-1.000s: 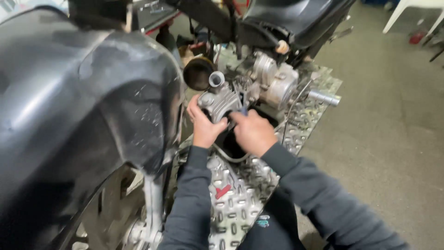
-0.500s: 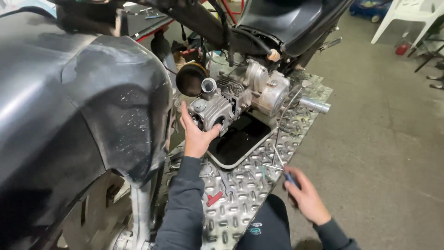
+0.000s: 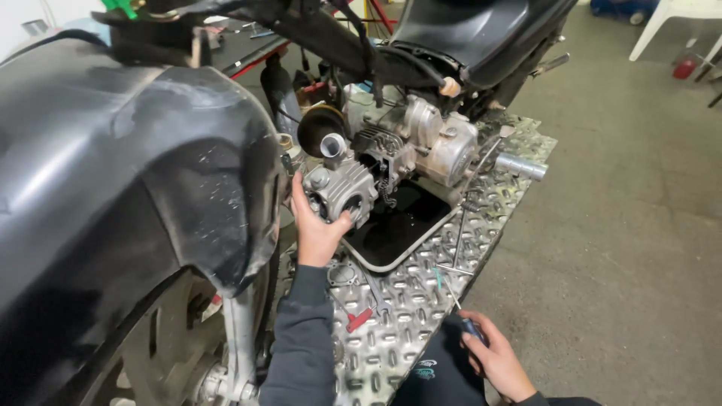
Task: The person uses a screwdriver to loosen and remove bolts from a motorcycle cylinder head. After detaching the head, they lift it away from the engine block and place it on the metal platform, revealing the internal piston and cylinder bore.
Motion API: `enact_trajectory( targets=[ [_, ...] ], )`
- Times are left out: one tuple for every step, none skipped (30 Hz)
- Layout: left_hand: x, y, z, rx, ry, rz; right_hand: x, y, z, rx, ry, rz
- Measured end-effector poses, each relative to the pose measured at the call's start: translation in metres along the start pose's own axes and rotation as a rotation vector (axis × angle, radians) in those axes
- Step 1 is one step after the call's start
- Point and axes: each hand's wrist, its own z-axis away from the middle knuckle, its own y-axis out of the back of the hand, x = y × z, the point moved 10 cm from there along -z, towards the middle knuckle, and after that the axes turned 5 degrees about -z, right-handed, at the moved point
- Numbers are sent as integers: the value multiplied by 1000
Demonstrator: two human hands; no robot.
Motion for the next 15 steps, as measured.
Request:
enact_trajectory(
  targets=[
    [2, 1, -2, 6, -29, -15, -4, -5, 0, -20, 8, 31],
    [3, 2, -2, 1, -33, -13, -4, -5, 0, -16, 11, 27],
    [2, 4, 0, -2, -33, -18, -3, -6, 1, -26, 7, 33],
    [1, 5, 1, -5, -34, -23, -2, -7, 2, -37, 4, 39],
    [3, 5, 1, -11, -35, -23, -2, -6, 3, -33, 3, 35],
    [3, 6, 1, -9, -20, -3, -3, -6, 3, -33, 5, 36],
    [1, 9, 3, -3, 3, 15, -3, -6, 6, -37, 1, 42],
    [2, 10, 5, -5, 9, 12, 0, -5, 8, -37, -6, 42],
    [5, 12, 5, -1, -9, 9, 2, -5, 7, -39, -17, 9],
    [7, 14, 5, 3, -27, 6, 4, -5, 7, -41, -27, -24],
    [12, 18, 6, 10, -23, 4, 8, -2, 6, -47, -29, -18],
    [14, 20, 8, -5, -2, 0, 15, 4, 6, -12, -53, -12],
    [16, 22, 9, -21, 19, -3, 22, 10, 5, 25, -77, -8],
    [19, 23, 11, -15, 22, -4, 28, 16, 2, 20, -78, -3],
    [19, 23, 15, -27, 53, 40, 35, 21, -1, 20, -76, -9]
  ],
)
